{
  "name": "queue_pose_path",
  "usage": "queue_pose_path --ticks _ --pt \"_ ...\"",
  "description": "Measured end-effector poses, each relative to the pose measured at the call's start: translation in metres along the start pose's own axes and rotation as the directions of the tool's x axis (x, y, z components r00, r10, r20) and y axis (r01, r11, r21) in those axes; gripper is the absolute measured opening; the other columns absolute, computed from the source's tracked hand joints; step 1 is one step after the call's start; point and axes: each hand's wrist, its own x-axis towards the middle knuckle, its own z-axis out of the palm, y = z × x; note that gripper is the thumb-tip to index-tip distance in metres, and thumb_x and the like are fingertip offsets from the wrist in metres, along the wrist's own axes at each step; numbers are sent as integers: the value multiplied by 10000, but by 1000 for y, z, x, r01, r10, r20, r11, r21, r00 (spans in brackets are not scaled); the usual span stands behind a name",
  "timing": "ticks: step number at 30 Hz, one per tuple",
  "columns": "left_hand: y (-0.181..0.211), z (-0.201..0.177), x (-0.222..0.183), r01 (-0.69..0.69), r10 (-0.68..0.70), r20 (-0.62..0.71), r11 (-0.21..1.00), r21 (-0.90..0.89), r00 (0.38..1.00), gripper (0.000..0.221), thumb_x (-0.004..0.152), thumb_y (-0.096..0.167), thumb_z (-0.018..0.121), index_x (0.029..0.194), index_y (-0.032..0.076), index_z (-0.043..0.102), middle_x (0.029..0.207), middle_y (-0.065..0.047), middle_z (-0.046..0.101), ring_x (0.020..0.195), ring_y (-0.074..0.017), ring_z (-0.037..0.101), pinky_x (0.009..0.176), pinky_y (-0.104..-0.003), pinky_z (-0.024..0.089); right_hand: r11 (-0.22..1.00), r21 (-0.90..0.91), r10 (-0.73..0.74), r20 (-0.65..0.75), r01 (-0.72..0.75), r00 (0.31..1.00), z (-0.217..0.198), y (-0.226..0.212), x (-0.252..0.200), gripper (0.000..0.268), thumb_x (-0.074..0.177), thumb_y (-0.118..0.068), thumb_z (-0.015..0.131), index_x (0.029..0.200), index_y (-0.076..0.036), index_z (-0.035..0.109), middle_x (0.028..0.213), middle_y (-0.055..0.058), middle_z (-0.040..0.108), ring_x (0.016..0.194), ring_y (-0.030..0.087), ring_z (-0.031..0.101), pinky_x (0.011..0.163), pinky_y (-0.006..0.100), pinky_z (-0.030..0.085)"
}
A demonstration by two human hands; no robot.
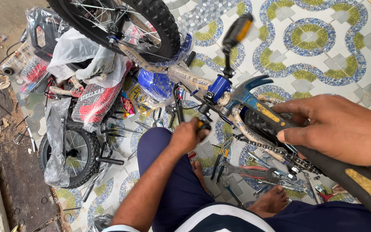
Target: The person assembles a bicycle by tightening the pedals and chain guard using wrenches, a screwdriver, and a hammer.
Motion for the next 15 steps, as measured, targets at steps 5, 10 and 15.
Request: queue_pose_path --ticks 5,10,15 --pt "42 -12 -27 16 11 117 974 -228 993 476 887 488 742 998 32 659 803 -166 715 770 -296 742 730 -459 563 997 61 50 -18 -48 999 5 -5 -13 626 925 -257 719 1530 -197 573 896 85 788 756 219 775 708 365 601" --pt "69 -50 -50 171 -40 280 870 -462 959 413 915 386 752 991 -9 662 754 -145 655 646 -233 611 606 -416 510 998 62 -1 -62 5 998 12 1 -12 659 904 -286 732 1535 -193 565 895 84 802 791 215 763 734 354 607" --pt "55 -112 -50 88 49 156 644 -760 987 306 892 320 765 1006 43 700 781 4 730 697 -95 670 665 -291 555 1000 14 -7 -60 8 998 14 8 -6 681 883 -320 727 1530 -193 555 900 86 783 810 231 753 766 376 606"
